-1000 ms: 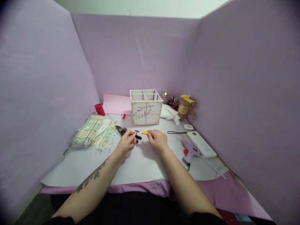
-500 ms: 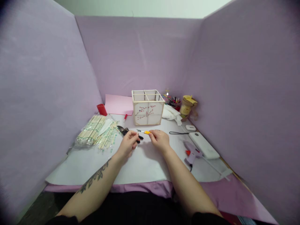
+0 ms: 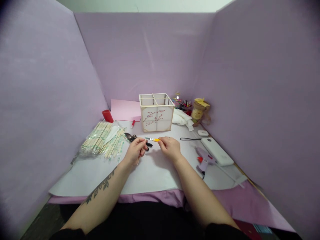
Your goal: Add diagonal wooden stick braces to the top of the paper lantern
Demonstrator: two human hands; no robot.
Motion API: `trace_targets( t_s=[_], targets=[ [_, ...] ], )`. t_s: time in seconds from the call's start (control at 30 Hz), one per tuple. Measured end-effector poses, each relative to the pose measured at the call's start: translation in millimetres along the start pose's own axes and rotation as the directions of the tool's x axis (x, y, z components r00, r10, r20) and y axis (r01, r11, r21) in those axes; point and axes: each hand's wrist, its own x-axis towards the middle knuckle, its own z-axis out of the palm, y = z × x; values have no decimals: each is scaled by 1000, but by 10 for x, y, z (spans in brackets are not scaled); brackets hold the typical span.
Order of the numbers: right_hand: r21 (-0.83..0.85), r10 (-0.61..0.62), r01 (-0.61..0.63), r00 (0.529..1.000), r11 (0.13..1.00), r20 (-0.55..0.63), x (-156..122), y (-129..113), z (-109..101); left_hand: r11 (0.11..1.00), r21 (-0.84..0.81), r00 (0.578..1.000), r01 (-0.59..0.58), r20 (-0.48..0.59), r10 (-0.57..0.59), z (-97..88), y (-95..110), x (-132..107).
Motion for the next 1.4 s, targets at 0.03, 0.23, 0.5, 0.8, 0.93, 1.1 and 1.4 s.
trace_targets(
  t_s=[0.03,0.23,0.5,0.8,0.93,1.1,1.4],
  targets=[
    [-2,2,-2,1000,1000,-3,-1,1,-1,1000,1,1000,2,3,-2,0,2,-2],
    [-1,1,-1,1000,1000,-16,2,-7,-13,1000,5,1000,8,17,-8,9,14,-8],
    [16,-22,22,1000,1000,-21,2,-16,-6,1000,-4,1000,18,23,-18,13,-1,-2],
    [29,-38,40,998,999,-50,5,21,18,999,-32,998,44,53,-42,7,13,-17],
    [36,-47,50,996,998,-70,22,28,16,997,-69,997,42,70,-37,11,14,-32],
    [49,-48,52,995,997,-90,42,25,31,993,-119,998,13,70,-5,20,-9,-32],
    [49,-11,16,996,999,-91,71,32,115,985,-169,998,-14,56,24,28,-10,-42]
  ],
)
